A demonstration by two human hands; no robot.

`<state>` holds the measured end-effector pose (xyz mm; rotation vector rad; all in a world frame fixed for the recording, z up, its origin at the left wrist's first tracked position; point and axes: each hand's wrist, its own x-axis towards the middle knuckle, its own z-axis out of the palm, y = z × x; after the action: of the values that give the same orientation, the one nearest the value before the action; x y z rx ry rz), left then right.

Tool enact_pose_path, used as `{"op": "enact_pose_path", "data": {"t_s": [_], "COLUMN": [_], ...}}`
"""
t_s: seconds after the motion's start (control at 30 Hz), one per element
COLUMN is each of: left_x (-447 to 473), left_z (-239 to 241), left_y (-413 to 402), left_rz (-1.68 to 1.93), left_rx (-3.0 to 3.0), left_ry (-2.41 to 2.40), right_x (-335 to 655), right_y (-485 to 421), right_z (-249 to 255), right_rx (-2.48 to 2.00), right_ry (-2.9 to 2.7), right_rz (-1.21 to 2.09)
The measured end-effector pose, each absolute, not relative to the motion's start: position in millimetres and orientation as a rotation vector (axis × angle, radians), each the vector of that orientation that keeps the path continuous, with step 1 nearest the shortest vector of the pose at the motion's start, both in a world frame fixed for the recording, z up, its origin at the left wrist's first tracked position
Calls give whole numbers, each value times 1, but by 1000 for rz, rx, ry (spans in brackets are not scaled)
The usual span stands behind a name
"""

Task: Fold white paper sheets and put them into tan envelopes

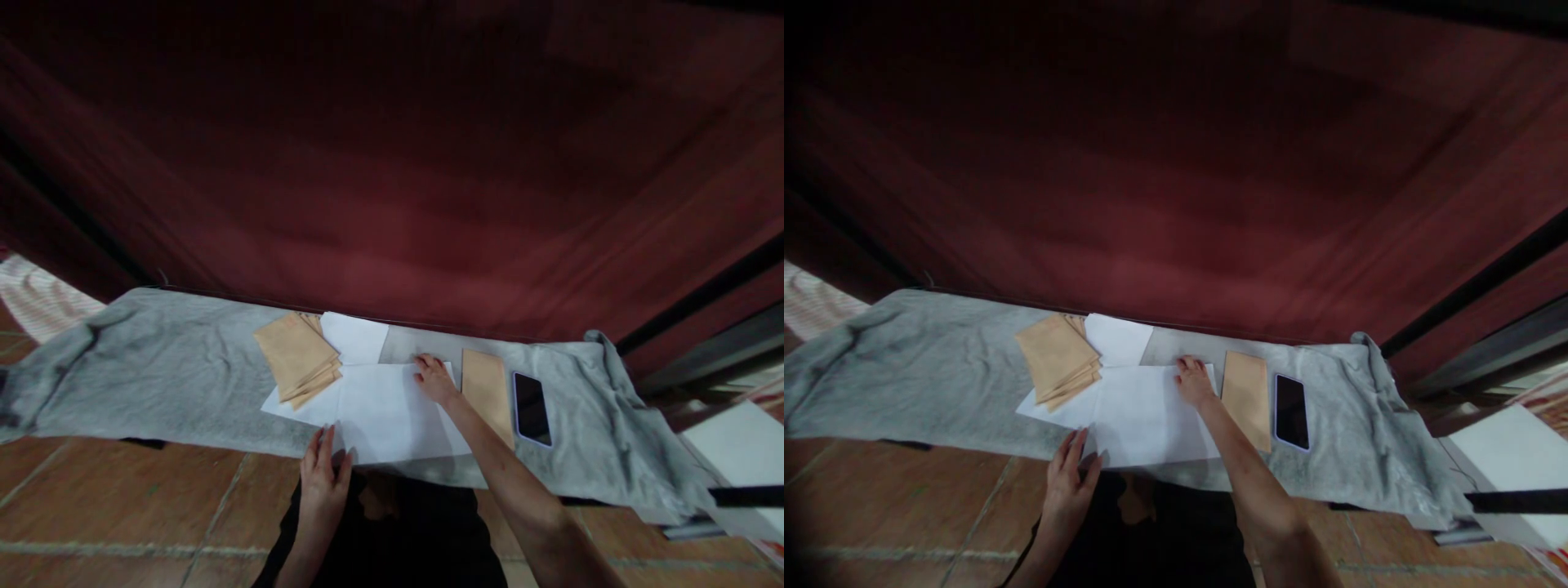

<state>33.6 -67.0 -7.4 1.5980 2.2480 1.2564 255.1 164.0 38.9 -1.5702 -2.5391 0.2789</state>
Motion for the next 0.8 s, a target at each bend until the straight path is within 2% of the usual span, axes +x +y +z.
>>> {"op": "enact_pose_path", "data": {"t_s": [0.37, 0.6, 0.8], "left_x": [29, 43, 34], "left_z": [2, 24, 54], "left_y": [-66, -53, -8], "left_rz": [1417, 1468, 1524], "left_rx": [1167, 985, 911], "left_ry": [2081, 1897, 1734], "right_x": [275, 314, 325], "right_y": [175, 154, 161], "right_z": [59, 72, 94], "right_rx": [-1563, -1525, -1428], "right_ry": [-2572, -2298, -1951], "right_rz": [526, 748, 879]}}
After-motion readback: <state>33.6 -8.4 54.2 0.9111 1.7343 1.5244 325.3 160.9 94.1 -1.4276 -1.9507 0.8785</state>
